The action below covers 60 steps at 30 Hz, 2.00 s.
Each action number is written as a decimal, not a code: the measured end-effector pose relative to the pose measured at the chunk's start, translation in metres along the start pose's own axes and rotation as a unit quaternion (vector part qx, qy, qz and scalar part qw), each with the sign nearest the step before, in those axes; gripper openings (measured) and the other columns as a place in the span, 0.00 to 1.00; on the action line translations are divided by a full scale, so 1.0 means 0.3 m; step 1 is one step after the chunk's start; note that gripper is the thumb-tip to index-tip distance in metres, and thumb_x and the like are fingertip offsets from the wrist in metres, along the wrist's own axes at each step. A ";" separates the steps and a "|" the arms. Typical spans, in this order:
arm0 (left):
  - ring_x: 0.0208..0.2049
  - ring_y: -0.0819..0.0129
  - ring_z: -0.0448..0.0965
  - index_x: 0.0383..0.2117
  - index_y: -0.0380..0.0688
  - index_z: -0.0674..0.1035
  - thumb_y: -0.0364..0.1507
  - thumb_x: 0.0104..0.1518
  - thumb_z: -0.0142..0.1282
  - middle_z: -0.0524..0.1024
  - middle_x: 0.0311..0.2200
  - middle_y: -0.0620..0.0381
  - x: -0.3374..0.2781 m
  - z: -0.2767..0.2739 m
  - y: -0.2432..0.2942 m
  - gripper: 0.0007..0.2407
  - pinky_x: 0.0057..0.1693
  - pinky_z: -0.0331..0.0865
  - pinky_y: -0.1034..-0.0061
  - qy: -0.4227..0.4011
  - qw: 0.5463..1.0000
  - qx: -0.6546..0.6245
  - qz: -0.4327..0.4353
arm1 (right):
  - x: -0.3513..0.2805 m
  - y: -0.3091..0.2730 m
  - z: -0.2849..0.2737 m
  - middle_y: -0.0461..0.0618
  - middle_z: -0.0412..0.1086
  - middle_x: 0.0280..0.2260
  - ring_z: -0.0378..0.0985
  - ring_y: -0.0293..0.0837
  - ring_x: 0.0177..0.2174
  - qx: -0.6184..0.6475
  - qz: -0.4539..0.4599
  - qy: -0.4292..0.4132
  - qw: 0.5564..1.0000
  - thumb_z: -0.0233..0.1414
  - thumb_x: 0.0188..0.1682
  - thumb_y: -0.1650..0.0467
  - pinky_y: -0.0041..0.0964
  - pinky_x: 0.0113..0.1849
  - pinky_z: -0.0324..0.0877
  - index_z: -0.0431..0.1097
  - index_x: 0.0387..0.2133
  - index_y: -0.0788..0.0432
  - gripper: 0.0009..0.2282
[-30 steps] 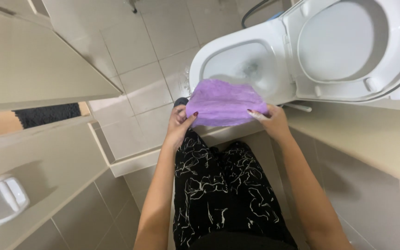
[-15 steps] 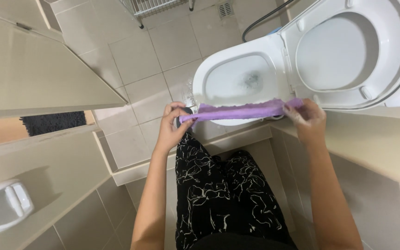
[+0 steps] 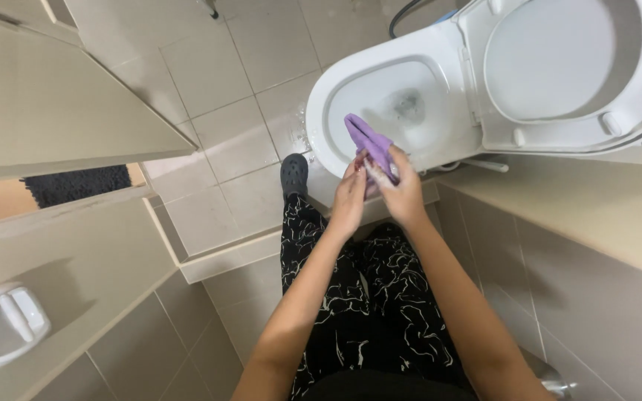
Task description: Cleaning a toilet and its surrounding surfaces using a purple cloth and soap.
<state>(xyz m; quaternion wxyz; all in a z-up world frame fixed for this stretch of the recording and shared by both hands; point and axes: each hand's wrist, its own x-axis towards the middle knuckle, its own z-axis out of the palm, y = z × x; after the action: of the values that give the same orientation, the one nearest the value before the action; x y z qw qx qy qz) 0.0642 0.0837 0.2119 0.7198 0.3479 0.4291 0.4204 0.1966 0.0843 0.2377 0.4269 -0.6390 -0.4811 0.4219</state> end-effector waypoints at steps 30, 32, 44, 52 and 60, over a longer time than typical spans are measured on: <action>0.59 0.50 0.74 0.62 0.33 0.68 0.28 0.65 0.58 0.73 0.57 0.36 -0.058 -0.104 -0.548 0.21 0.63 0.66 0.63 -0.164 0.941 0.289 -0.062 | -0.175 0.946 0.000 0.49 0.69 0.39 0.71 0.42 0.35 0.374 0.355 0.105 0.850 0.53 0.62 0.66 0.39 0.38 0.74 0.63 0.68 0.61 0.23; 0.58 0.54 0.75 0.63 0.36 0.68 0.27 0.65 0.54 0.73 0.58 0.41 -0.066 -0.157 -0.519 0.20 0.63 0.68 0.66 -0.154 0.956 0.228 -0.105 | -0.136 0.978 -0.027 0.53 0.72 0.43 0.75 0.45 0.40 0.201 0.262 0.112 0.937 0.53 0.63 0.67 0.37 0.40 0.77 0.65 0.64 0.64 0.19; 0.58 0.65 0.75 0.60 0.36 0.70 0.24 0.65 0.50 0.75 0.58 0.49 0.002 -0.548 -0.508 0.17 0.65 0.66 0.71 0.071 0.978 0.144 -0.136 | 0.170 0.894 0.559 0.59 0.29 0.70 0.46 0.67 0.64 -0.472 -0.211 -0.230 0.824 0.60 0.45 0.57 0.74 0.57 0.54 0.54 0.66 0.26 0.33; 0.62 0.64 0.72 0.60 0.34 0.69 0.23 0.66 0.49 0.72 0.61 0.50 0.035 -0.656 -0.491 0.16 0.66 0.64 0.72 0.119 0.981 0.103 -0.110 | 0.338 0.898 0.774 0.71 0.27 0.70 0.40 0.71 0.67 -0.552 -0.079 -0.067 0.827 0.55 0.52 0.71 0.63 0.62 0.57 0.49 0.72 0.39 0.34; 0.63 0.65 0.70 0.58 0.35 0.71 0.23 0.67 0.48 0.72 0.60 0.51 0.023 -0.676 -0.490 0.15 0.67 0.63 0.72 0.130 0.984 0.063 -0.105 | 0.048 1.057 0.334 0.64 0.46 0.67 0.58 0.63 0.59 -0.583 -0.118 -0.306 0.744 0.56 0.48 0.59 0.64 0.55 0.64 0.44 0.69 0.37 0.36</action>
<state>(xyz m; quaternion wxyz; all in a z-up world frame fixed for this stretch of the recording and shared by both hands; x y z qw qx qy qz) -0.0734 0.0588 0.0039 0.6751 0.2877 0.5786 0.3561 0.1846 0.0576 -0.0940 -0.1524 -0.5381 -0.8095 0.1785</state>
